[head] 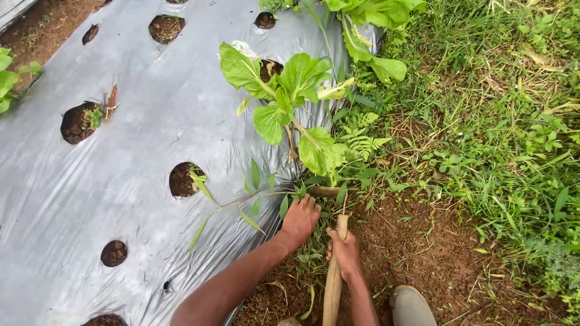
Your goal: The person uses a hand hoe to loosen soil and remove weeds growing along the edge of a plastic mulch sheet. They repeatedly scrape the ground and pull out the uprooted weeds by hand.
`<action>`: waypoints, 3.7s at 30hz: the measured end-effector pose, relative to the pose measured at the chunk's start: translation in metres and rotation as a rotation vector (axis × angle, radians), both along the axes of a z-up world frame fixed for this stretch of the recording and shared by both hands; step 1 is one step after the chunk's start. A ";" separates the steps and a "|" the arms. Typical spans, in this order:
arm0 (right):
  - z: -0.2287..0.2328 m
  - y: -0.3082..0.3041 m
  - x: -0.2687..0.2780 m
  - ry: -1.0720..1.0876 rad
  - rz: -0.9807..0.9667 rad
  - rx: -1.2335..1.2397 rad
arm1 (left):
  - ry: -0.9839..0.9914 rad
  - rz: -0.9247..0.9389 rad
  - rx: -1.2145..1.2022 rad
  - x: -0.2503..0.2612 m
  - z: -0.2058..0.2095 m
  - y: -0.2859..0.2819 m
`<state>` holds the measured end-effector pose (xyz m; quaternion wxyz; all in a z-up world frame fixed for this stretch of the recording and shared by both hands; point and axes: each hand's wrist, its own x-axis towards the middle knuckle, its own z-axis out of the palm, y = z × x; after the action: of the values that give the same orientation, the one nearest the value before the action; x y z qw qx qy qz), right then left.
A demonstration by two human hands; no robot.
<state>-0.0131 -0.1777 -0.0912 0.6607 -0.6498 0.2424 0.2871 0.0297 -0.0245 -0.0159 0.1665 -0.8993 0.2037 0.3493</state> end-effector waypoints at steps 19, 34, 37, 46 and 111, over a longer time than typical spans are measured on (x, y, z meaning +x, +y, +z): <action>0.013 -0.039 0.013 0.103 -0.043 0.017 | -0.108 0.048 0.101 0.007 -0.006 -0.028; 0.023 -0.009 0.002 -0.007 -0.054 0.056 | -0.083 0.070 0.085 -0.015 -0.050 -0.007; 0.048 -0.012 0.013 -0.068 -0.046 -0.043 | -0.030 0.232 -0.057 -0.028 -0.080 0.006; -0.007 -0.016 0.010 -0.092 0.153 -0.120 | -0.046 1.210 -0.797 -0.027 0.066 -0.033; -0.001 -0.026 -0.025 -0.319 0.132 -0.278 | -0.882 1.590 -1.090 -0.070 -0.164 -0.049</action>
<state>-0.0377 -0.2040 -0.0923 0.5746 -0.7862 0.1290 0.1872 -0.0400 -0.0731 -0.1799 -0.4766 -0.7743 -0.3927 -0.1380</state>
